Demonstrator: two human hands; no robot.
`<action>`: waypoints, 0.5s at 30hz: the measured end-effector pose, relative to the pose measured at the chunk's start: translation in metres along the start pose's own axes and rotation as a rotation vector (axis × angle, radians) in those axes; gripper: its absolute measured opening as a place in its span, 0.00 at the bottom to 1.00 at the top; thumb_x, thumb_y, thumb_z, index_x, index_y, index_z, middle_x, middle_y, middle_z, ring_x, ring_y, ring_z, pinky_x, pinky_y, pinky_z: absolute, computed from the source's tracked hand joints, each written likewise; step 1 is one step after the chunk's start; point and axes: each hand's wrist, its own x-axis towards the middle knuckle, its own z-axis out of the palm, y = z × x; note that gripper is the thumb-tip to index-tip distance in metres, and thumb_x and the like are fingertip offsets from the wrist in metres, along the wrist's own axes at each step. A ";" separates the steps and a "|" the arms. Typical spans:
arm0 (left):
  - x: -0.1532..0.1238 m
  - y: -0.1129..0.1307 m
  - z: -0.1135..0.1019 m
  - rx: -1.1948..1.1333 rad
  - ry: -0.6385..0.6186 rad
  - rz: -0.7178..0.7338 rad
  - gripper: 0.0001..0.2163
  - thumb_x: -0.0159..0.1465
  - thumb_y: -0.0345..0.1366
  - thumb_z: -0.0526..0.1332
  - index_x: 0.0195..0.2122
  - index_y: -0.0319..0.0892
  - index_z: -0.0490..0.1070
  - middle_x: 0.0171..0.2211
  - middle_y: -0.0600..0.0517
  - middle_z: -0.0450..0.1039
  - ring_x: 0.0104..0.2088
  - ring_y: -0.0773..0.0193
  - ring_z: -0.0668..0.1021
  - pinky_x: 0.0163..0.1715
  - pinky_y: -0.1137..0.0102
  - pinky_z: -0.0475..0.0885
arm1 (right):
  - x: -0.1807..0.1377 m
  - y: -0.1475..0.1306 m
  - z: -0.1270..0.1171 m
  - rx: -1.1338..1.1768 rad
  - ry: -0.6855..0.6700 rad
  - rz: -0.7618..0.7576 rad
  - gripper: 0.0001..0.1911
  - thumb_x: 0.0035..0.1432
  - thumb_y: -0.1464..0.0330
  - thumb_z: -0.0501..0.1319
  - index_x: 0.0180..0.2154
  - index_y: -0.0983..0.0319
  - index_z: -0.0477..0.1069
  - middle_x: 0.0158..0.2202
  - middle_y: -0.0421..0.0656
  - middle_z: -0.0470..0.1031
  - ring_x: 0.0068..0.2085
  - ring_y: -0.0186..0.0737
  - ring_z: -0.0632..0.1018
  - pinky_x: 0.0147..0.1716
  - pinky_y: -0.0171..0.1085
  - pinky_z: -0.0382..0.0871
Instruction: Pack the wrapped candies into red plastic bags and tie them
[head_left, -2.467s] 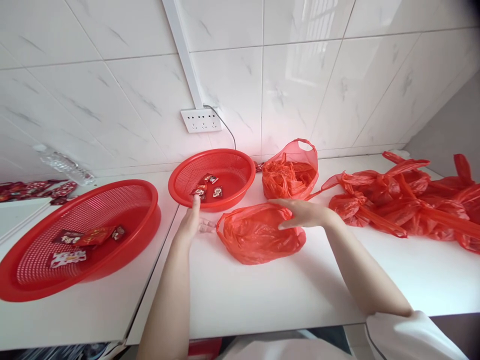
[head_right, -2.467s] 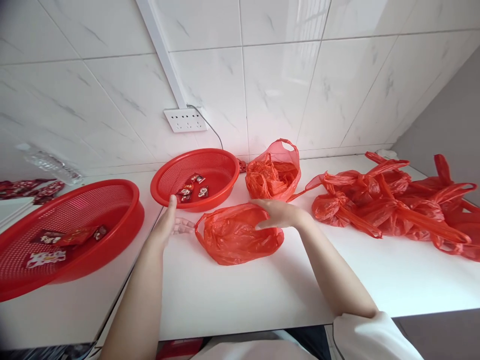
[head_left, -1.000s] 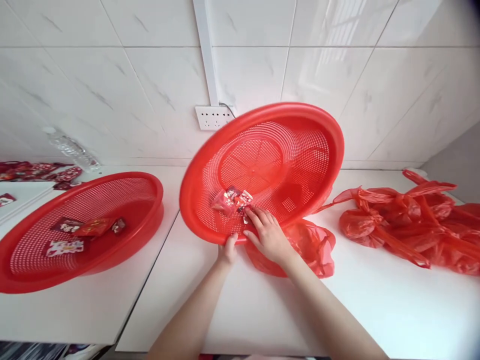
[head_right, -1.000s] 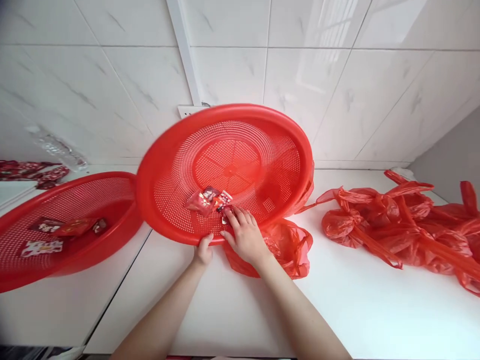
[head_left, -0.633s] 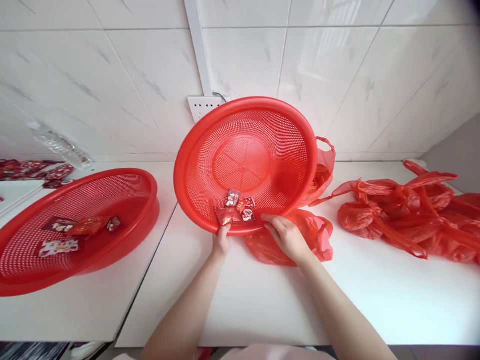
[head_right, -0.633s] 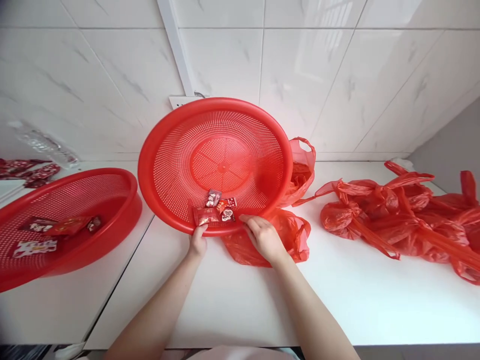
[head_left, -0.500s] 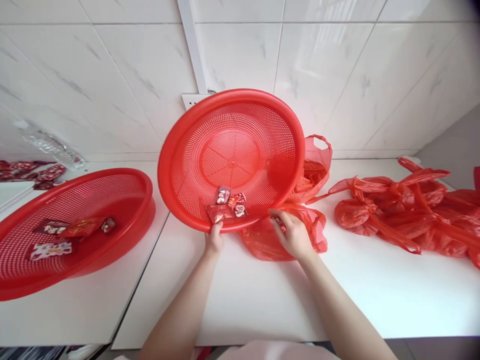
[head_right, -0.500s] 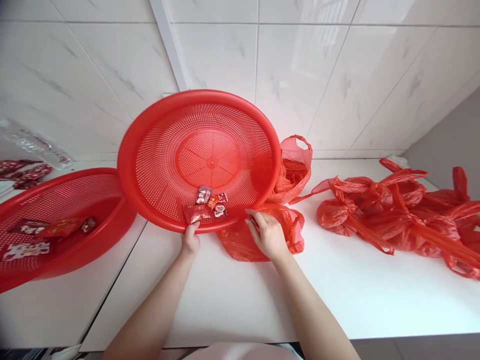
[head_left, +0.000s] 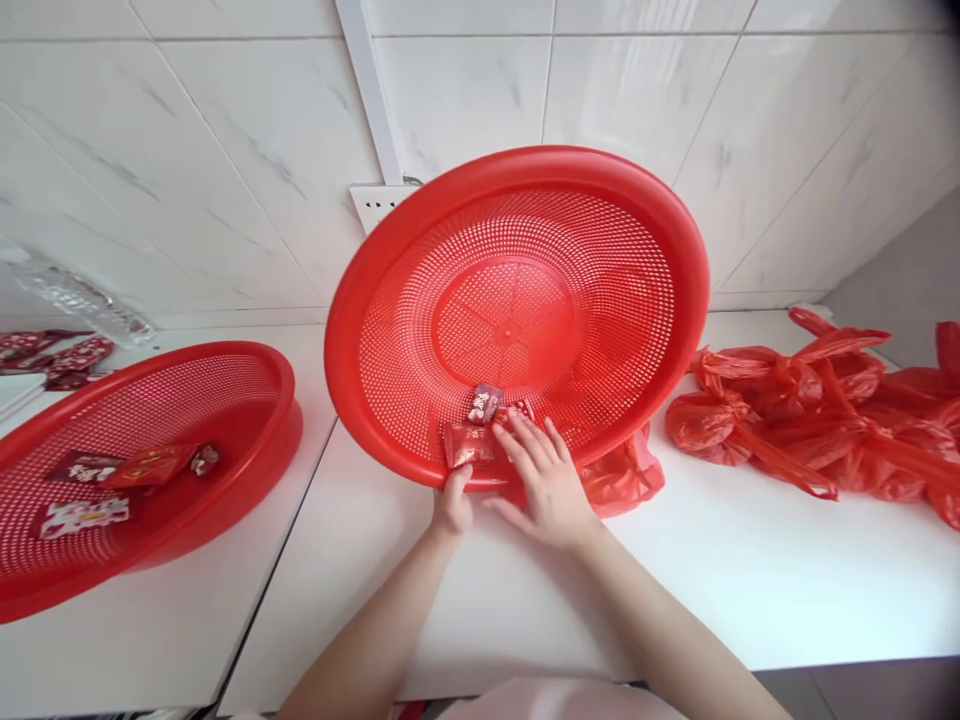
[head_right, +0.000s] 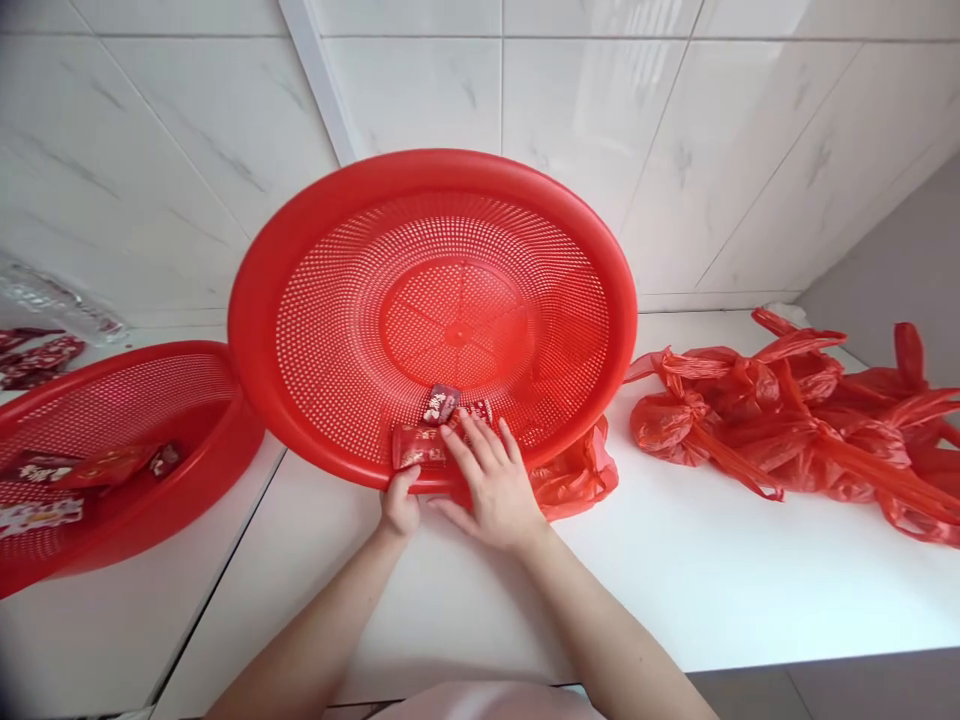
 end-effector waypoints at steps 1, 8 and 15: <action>-0.002 -0.002 0.000 -0.001 -0.013 0.003 0.18 0.52 0.38 0.63 0.43 0.39 0.78 0.48 0.45 0.77 0.55 0.44 0.73 0.55 0.58 0.70 | 0.000 -0.003 0.002 -0.014 -0.046 -0.025 0.40 0.59 0.53 0.59 0.67 0.61 0.51 0.67 0.55 0.53 0.67 0.54 0.56 0.63 0.59 0.50; 0.004 -0.006 0.000 -0.012 0.055 0.044 0.18 0.51 0.38 0.62 0.44 0.42 0.77 0.46 0.46 0.77 0.51 0.46 0.76 0.50 0.57 0.73 | -0.001 0.006 0.008 -0.030 -0.110 -0.063 0.19 0.66 0.71 0.54 0.57 0.54 0.67 0.64 0.48 0.61 0.62 0.46 0.65 0.60 0.51 0.61; 0.024 0.006 -0.002 -0.023 0.295 0.298 0.22 0.48 0.33 0.63 0.47 0.48 0.76 0.53 0.53 0.73 0.58 0.51 0.71 0.58 0.61 0.66 | -0.001 0.017 0.005 0.082 -0.016 -0.119 0.16 0.65 0.76 0.53 0.49 0.58 0.72 0.50 0.46 0.76 0.56 0.40 0.72 0.52 0.43 0.68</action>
